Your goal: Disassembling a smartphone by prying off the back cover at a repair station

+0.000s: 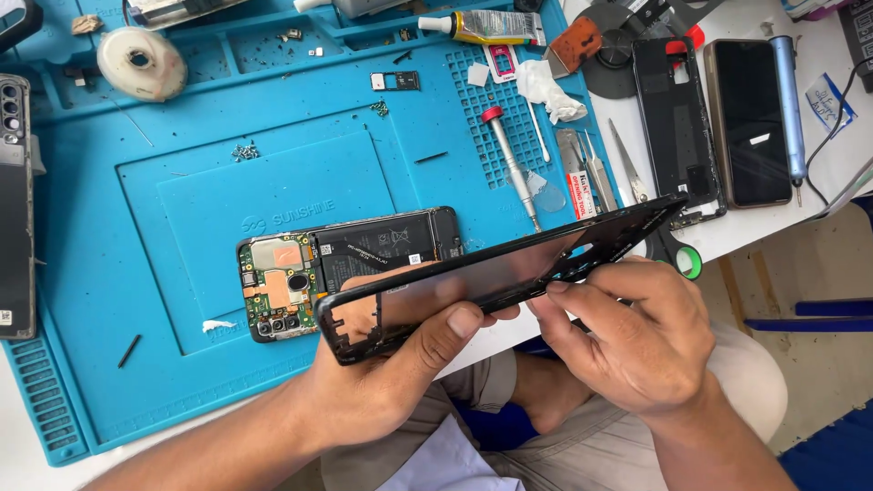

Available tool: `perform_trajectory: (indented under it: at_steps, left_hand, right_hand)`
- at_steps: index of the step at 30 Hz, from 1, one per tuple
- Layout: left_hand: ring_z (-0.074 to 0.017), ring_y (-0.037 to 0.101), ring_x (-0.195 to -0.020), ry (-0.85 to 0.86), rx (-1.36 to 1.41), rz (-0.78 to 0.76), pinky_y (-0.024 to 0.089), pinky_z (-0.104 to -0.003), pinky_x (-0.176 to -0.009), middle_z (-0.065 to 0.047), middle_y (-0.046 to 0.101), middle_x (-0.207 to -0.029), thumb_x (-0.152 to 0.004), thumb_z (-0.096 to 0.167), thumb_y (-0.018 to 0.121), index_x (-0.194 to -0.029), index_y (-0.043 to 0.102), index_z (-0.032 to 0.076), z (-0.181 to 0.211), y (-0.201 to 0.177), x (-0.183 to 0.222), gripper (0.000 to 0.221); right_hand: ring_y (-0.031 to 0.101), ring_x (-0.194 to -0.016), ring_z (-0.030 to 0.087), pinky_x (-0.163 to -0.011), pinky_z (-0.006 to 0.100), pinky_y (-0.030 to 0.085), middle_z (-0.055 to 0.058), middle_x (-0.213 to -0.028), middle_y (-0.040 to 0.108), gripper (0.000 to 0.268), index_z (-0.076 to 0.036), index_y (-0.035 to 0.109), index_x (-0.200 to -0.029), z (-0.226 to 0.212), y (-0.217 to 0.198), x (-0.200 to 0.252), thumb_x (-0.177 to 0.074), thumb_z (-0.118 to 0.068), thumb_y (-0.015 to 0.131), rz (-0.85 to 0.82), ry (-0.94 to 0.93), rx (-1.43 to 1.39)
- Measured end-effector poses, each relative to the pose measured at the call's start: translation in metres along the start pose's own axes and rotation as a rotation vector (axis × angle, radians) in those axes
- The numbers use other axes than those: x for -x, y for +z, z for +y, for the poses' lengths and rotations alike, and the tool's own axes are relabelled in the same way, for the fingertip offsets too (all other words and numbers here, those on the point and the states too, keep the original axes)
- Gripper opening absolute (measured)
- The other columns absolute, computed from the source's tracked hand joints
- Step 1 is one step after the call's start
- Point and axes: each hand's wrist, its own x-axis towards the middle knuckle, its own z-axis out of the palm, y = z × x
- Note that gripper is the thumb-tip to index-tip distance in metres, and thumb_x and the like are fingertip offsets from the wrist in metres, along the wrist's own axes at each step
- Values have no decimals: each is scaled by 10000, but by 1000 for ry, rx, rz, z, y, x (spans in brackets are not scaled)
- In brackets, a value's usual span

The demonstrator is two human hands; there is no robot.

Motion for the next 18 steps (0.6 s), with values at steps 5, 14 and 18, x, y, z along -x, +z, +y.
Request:
perform_trajectory:
  at_steps: [5,14,18]
  left_hand:
    - [-194,759,-942,44,-13,148,663,-335,-836,-124,775,-1028,-1028,158,559,-1110,665,-22,-23,11,17,225]
    - [-366,761,-1107,-34,369,100,707,-472,-979,-220,659,-1229,-1069,95,528,-1252,566,9,-25,17,24,206]
    - [-39,556,-729,-148,-87,137,593,-213,-639,9,782,-844,-988,251,609,-998,811,55,-14,8,21,282]
  right_hand:
    - [639,-744,244,-640,353,538,156,-924,622,207,-16,740,-969,-4,-3,7,-879,-128,889,14,70,19]
    - [572,-665,214,-595,282,509,247,-1139,505,455,62,479,-1277,-6,-2,14,-929,-153,675,309,560,-423]
    - [612,-633,230,-568,294,553,224,-885,665,442,112,545,-1229,-12,-11,-2,-961,-224,650,246,793,-906]
